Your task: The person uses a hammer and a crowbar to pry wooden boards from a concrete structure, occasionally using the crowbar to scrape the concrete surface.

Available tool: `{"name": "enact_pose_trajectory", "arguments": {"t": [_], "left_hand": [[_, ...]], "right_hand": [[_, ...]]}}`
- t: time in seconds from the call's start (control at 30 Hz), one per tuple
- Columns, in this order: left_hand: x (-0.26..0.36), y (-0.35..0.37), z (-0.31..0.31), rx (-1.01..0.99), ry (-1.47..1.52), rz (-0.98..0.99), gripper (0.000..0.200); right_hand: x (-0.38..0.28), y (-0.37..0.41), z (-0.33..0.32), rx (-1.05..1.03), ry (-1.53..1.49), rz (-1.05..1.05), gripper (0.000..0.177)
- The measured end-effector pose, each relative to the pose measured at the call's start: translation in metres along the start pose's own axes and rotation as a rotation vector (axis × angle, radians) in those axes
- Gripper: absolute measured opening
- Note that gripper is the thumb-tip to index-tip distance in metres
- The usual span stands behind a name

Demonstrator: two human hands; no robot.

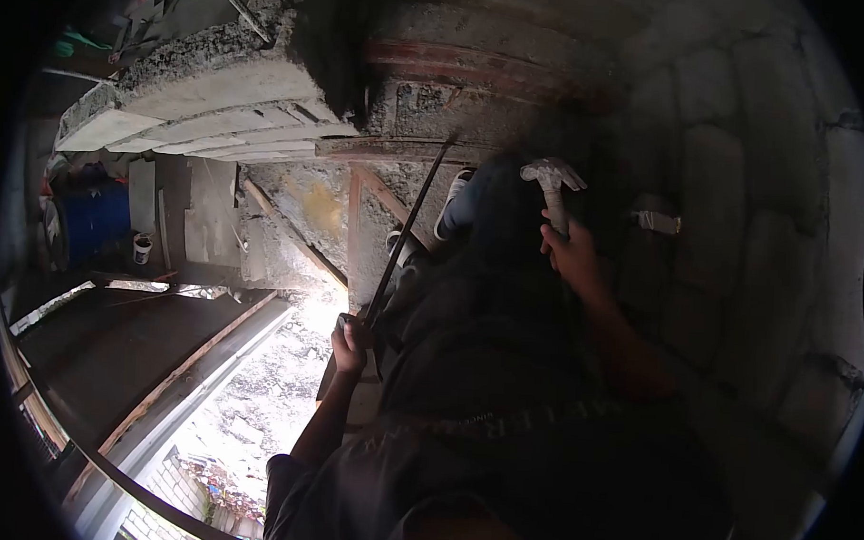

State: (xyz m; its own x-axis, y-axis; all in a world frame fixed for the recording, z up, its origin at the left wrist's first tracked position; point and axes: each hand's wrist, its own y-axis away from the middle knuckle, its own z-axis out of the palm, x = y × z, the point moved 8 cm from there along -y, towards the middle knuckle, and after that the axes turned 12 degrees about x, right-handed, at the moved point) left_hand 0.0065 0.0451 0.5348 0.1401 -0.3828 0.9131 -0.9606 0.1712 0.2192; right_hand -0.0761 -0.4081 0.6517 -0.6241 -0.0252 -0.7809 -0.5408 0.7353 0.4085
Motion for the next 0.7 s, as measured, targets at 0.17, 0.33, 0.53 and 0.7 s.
{"name": "enact_pose_trajectory", "arguments": {"t": [0.17,0.33,0.53,0.7], "left_hand": [[0.038,-0.041,0.008,0.116,0.392,-0.341,0.044],[0.154,-0.061,0.055,-0.027,0.543,-0.212,0.044],[0.185,-0.060,0.098,-0.047,0.361,0.429,0.044],[0.121,-0.073,0.157,-0.074,0.243,0.549,0.021]], "right_hand": [[0.027,0.023,-0.018,0.033,-0.101,0.155,0.032],[0.058,0.037,-0.026,0.034,-0.028,0.227,0.031],[0.083,0.033,-0.020,-0.073,0.093,0.211,0.034],[0.118,0.029,-0.015,-0.088,0.075,0.308,0.027]]}}
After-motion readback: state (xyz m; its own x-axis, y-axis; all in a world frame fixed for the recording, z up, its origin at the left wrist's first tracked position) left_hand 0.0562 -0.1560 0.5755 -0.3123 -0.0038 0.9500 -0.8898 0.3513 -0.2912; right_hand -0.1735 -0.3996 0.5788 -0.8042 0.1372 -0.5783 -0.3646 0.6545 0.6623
